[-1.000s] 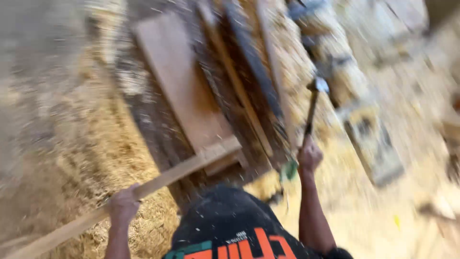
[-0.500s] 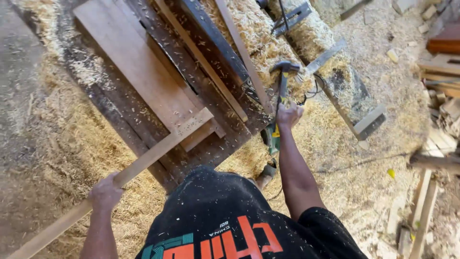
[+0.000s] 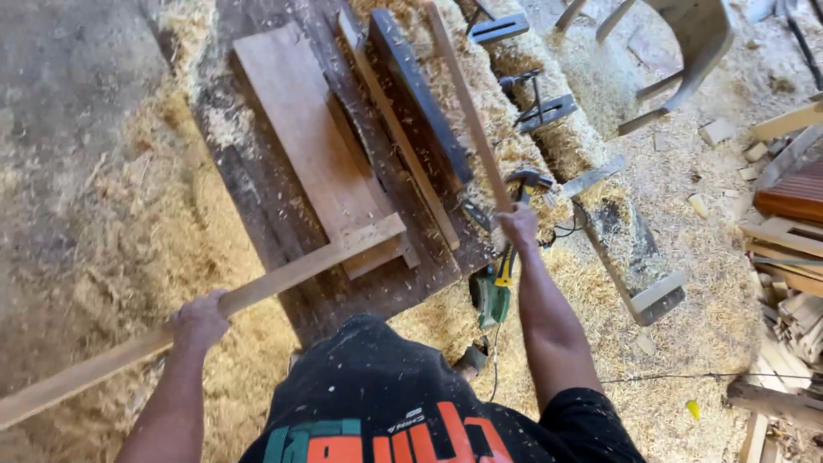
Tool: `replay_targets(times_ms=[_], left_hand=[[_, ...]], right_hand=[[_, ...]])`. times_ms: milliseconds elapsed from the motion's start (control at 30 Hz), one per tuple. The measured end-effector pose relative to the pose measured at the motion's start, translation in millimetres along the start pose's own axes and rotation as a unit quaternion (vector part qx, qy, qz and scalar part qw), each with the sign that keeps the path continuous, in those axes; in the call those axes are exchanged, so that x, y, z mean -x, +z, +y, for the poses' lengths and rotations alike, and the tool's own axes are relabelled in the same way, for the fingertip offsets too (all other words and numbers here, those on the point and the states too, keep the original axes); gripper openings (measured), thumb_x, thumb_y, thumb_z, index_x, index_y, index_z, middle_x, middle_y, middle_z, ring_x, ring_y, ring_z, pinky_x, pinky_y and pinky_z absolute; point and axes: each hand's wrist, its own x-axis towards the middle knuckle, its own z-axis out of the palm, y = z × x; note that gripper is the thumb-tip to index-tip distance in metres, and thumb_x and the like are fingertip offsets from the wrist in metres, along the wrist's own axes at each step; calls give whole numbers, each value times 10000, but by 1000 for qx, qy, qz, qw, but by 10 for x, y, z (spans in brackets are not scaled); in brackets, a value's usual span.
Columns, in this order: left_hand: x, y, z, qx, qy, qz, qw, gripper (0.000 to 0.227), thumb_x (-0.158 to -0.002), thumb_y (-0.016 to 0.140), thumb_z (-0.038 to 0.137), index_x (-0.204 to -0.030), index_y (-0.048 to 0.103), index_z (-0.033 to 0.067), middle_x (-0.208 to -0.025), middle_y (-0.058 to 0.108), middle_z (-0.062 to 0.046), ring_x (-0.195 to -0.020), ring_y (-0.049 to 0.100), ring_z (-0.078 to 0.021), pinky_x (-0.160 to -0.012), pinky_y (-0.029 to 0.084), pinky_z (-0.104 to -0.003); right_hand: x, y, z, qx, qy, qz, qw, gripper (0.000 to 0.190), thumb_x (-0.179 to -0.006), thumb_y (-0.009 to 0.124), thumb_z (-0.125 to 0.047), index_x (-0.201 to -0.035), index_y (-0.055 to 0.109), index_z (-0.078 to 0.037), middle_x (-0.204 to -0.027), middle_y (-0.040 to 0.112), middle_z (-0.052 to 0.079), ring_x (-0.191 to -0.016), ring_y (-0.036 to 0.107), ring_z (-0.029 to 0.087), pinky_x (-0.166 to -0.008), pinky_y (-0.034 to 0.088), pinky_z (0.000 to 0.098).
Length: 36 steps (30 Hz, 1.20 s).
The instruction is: The person positions a long thin wooden strip against a wooden frame on a workbench, holds it aligned, and uses a hammer to drive nails into the strip. They reposition the strip and the frame between nails and at one point use a hand saw on the wood before resuming hammering.
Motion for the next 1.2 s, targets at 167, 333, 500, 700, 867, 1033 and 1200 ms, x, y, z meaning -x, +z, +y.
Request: replay_targets(times_ms=[167, 333, 500, 700, 867, 1033, 1200], left_hand=[[127, -19, 9, -7, -22, 58, 998, 730, -806, 831, 267, -1464, 517, 280, -1262, 677, -103, -1235, 623, -316, -1085, 443, -536], [-118, 468, -412, -26, 58, 177, 982, 592, -801, 798, 226, -1342, 563, 180, -1292, 648, -103, -1263, 592, -314, -1093, 441, -469], [-61, 330, -339, -33, 37, 127, 991, 637, -808, 814, 320, -1362, 530, 184, -1325, 612, -99, -1268, 558, -302, -1095, 380, -514], [84, -5, -318, -26, 21, 21, 999, 747, -820, 825, 442, -1462, 481, 276, -1304, 623, -82, -1186, 600, -288, -1053, 437, -544], [100, -247, -323, -24, 51, -61, 996, 673, -838, 807, 406, -1452, 552, 305, -1208, 700, -53, -1088, 690, -246, -1014, 567, -464], [301, -325, -290, -9, 73, 8, 997, 596, -810, 824, 315, -1364, 603, 310, -1100, 702, -20, -1026, 655, -233, -1003, 474, -496], [448, -281, -328, 45, 74, 93, 992, 593, -740, 839, 252, -1303, 656, 287, -1026, 725, -29, -987, 652, -240, -1010, 403, -473]], right_hand=[[492, -513, -359, 71, -38, 27, 996, 344, -838, 746, -310, -977, 776, 4, -780, 730, 162, -682, 677, 229, -645, 526, 384], [1865, -667, -622, -36, -29, 32, 998, 420, -862, 858, -410, -911, 712, -19, -656, 646, 58, -574, 592, 116, -536, 460, 329], [2858, -1072, -279, 81, -210, 54, 973, 388, -799, 898, -343, -932, 700, -37, -730, 639, 74, -614, 580, 178, -590, 480, 357], [3519, -2177, 382, 173, -326, -33, 929, 360, -703, 874, -250, -925, 669, -53, -805, 675, 113, -688, 688, 236, -568, 548, 331], [3453, -2276, 866, 341, -299, -136, 881, 447, -688, 898, -428, -899, 690, -94, -750, 720, 85, -573, 692, 200, -531, 572, 367], [3183, -1264, 908, 225, -365, -138, 893, 299, -754, 800, -332, -915, 658, -123, -811, 708, 37, -573, 655, 147, -459, 530, 315], [3494, 582, 700, 131, -274, -149, 941, 353, -741, 857, -324, -889, 612, -118, -771, 605, 76, -656, 601, 258, -576, 499, 412]])
